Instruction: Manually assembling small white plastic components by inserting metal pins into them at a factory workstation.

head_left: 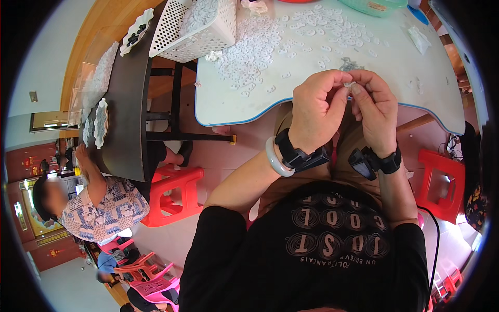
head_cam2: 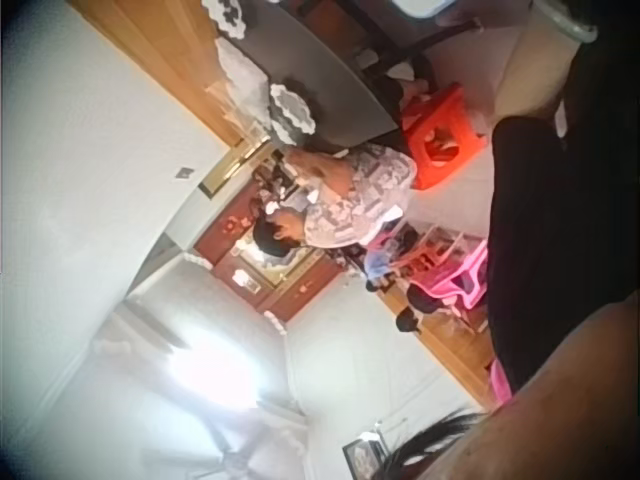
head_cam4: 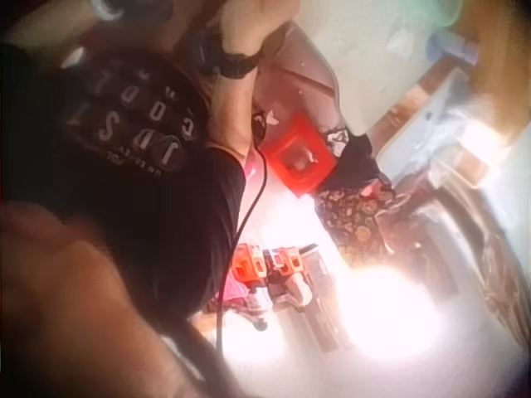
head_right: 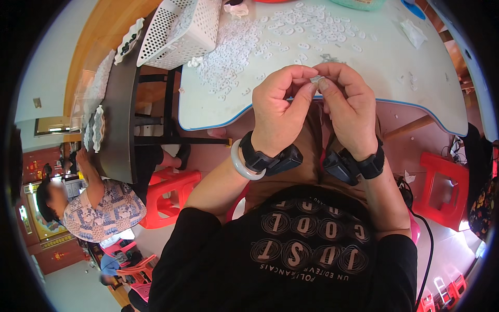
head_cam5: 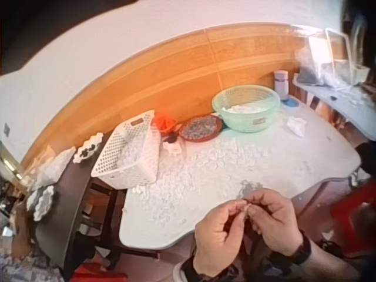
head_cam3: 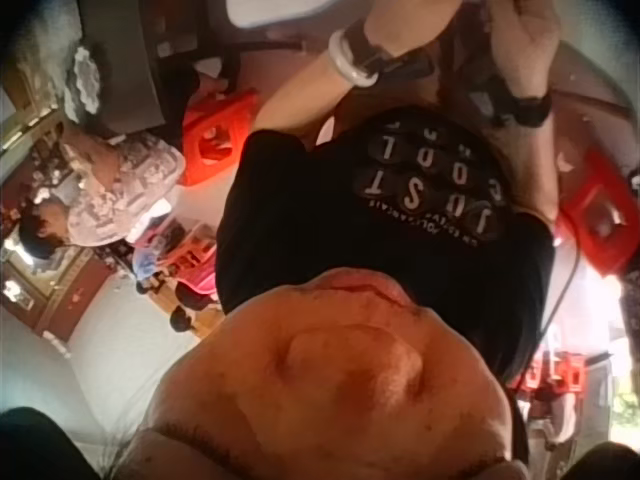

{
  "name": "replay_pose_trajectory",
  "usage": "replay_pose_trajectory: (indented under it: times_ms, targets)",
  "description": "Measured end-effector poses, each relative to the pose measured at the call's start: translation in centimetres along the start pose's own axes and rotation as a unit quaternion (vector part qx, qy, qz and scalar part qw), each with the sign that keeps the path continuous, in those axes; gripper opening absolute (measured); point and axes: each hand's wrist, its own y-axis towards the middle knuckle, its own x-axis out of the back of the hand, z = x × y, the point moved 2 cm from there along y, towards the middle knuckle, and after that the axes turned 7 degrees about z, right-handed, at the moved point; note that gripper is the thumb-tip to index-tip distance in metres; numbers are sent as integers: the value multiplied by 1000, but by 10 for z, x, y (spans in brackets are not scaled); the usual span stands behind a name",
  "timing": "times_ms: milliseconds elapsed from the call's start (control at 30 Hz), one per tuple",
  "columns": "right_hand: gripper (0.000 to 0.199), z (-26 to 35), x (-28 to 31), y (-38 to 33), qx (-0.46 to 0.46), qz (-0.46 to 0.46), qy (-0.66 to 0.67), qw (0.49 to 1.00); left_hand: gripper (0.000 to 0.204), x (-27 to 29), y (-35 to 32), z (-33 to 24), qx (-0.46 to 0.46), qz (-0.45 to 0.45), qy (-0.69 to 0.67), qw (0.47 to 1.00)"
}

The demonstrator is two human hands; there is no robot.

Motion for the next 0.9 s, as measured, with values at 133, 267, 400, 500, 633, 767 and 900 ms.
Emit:
replay_pose_trajectory:
  times_ms: [133,267,400,500,633,767,900]
  targets:
    - [19,0,4,-4,-9,16,-1,1000,13,1,0,-1,-11,0,13,1000]
    - [16,1,4,-7,-4,23,11,1000,11,3,-1,-1,-2,8,20,1000]
    - [13,0,5,-8,-19,19,18,999,11,2,-2,0,21,16,1,1000]
    - [12,-1,6,-9,-23,13,26,999,14,1,-1,-5,41,5,-37,998]
    - [11,-2,6,-10,-30,-4,60,998,15,1,-1,-7,0,1,6,1000]
    - [11,-3,7,-11,-47,7,95,994,15,1,-1,-4,-6,0,6,1000]
    - [12,-6,8,-12,-49,13,109,993,13,0,-2,1,26,25,-3,999]
